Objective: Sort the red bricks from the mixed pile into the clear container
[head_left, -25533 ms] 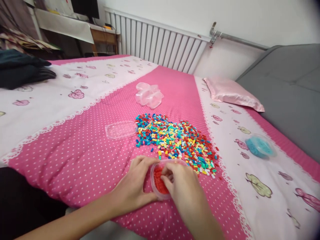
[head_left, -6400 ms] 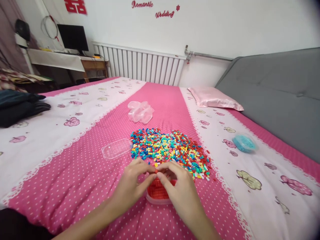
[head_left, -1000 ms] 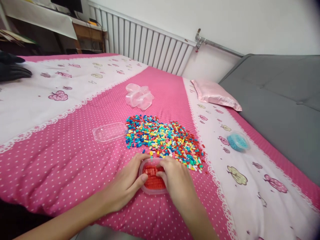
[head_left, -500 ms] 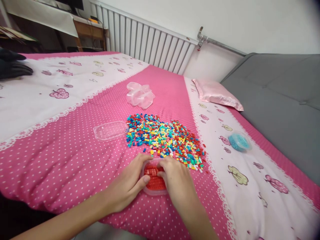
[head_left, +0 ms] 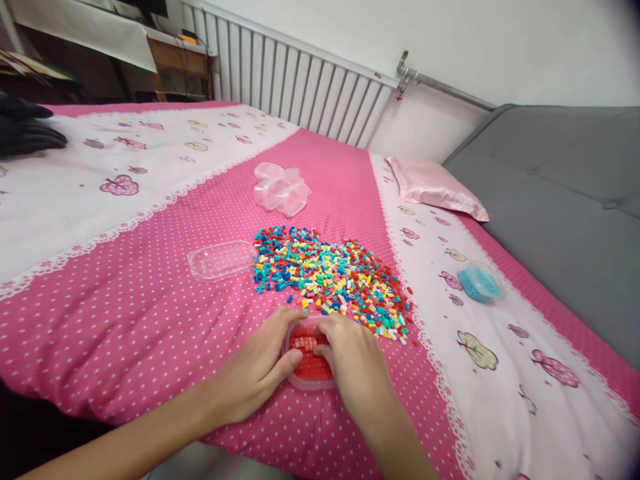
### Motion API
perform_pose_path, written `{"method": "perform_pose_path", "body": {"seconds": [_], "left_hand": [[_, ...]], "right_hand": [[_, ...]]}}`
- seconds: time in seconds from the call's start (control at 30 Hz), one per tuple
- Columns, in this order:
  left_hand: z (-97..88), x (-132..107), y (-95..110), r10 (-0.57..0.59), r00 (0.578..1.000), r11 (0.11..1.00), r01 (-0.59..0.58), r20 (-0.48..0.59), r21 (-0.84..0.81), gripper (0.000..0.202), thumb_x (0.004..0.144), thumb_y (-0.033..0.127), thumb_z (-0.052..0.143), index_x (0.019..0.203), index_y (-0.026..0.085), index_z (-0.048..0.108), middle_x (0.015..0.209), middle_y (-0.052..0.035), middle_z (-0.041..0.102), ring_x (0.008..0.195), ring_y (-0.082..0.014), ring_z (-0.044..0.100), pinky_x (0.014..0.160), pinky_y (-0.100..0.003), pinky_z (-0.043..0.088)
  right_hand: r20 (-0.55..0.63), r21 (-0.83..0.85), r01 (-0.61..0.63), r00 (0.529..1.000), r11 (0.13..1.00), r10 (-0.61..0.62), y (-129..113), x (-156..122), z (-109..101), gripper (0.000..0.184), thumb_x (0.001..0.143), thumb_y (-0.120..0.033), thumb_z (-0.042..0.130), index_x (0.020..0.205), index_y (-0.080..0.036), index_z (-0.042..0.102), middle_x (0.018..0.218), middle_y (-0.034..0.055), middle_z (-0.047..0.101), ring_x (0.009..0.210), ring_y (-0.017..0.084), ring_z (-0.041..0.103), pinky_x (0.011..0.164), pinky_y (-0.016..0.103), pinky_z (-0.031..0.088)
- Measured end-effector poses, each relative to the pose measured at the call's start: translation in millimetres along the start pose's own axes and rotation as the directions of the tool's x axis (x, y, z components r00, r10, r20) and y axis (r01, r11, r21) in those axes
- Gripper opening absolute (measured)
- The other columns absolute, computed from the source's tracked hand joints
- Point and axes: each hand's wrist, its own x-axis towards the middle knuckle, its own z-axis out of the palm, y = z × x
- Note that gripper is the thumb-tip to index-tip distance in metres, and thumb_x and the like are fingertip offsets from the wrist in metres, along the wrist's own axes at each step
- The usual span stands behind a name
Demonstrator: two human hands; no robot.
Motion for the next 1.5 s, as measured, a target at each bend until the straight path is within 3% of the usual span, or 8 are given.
{"method": "perform_pose_path", "body": {"seconds": [0.23, 0.47, 0.97, 1.2, 1.5], "left_hand": [[0.3, -0.5, 0.5, -0.024, 1.000, 1.000, 0.024, 0.004, 0.003, 0.039, 0.109, 0.045, 0.033, 0.144, 0.027, 0.034, 0.139, -0.0090, 0.054, 0.127, -0.0247, 0.054, 0.108, -0.042, 0.044], [-0.9, -0.7, 3.2, -0.059, 0.998, 0.998, 0.060, 0.006, -0.006, 0.042, 0.108, 0.047, 0.034, 0.142, 0.024, 0.038, 0.142, -0.0113, 0.054, 0.127, -0.0267, 0.055, 0.109, -0.044, 0.045], [-1.9, 0.3, 4.7, -0.046, 0.999, 0.999, 0.046, 0.015, -0.003, 0.041, 0.108, 0.046, 0.033, 0.142, 0.024, 0.037, 0.138, -0.0106, 0.056, 0.124, -0.0260, 0.056, 0.108, -0.043, 0.046], [-0.9, -0.7, 3.4, -0.053, 0.998, 0.999, 0.053, 0.014, 0.000, 0.041, 0.108, 0.044, 0.034, 0.143, 0.025, 0.036, 0.139, -0.0102, 0.056, 0.128, -0.0262, 0.054, 0.111, -0.045, 0.044], [0.2, -2.8, -0.1, -0.090, 0.996, 0.996, 0.089, 0.013, 0.018, 0.044, 0.107, 0.046, 0.035, 0.146, 0.025, 0.034, 0.142, -0.0120, 0.054, 0.132, -0.0275, 0.053, 0.114, -0.048, 0.042]], "right_hand": [[-0.002, 0.020, -0.016, 1.000, 1.000, 0.016, 0.0, 1.1, 0.8, 0.030, 0.093, -0.003, 0.058, 0.103, -0.022, 0.079, 0.106, 0.0062, 0.078, 0.102, 0.020, 0.070, 0.081, 0.027, 0.043], [-0.002, -0.045, -0.039, 0.999, 0.998, 0.039, 0.0, 0.4, 1.2, 0.025, 0.093, -0.005, 0.058, 0.093, -0.020, 0.077, 0.097, 0.0059, 0.077, 0.091, 0.019, 0.070, 0.074, 0.027, 0.041], [0.016, -0.054, -0.025, 1.000, 0.998, 0.026, -0.1, 0.3, -2.6, 0.028, 0.090, -0.003, 0.058, 0.093, -0.021, 0.079, 0.100, 0.0074, 0.079, 0.092, 0.019, 0.072, 0.080, 0.025, 0.045], [0.026, -0.066, -0.047, 0.998, 0.997, 0.049, -1.2, -1.5, -3.8, 0.032, 0.090, -0.002, 0.059, 0.106, -0.022, 0.079, 0.105, 0.0077, 0.079, 0.096, 0.021, 0.072, 0.080, 0.028, 0.046], [0.071, -0.174, -0.041, 0.996, 0.984, 0.054, -1.2, 2.2, -5.1, 0.021, 0.093, -0.009, 0.061, 0.098, -0.020, 0.078, 0.105, 0.0080, 0.078, 0.096, 0.022, 0.072, 0.076, 0.029, 0.044]]}}
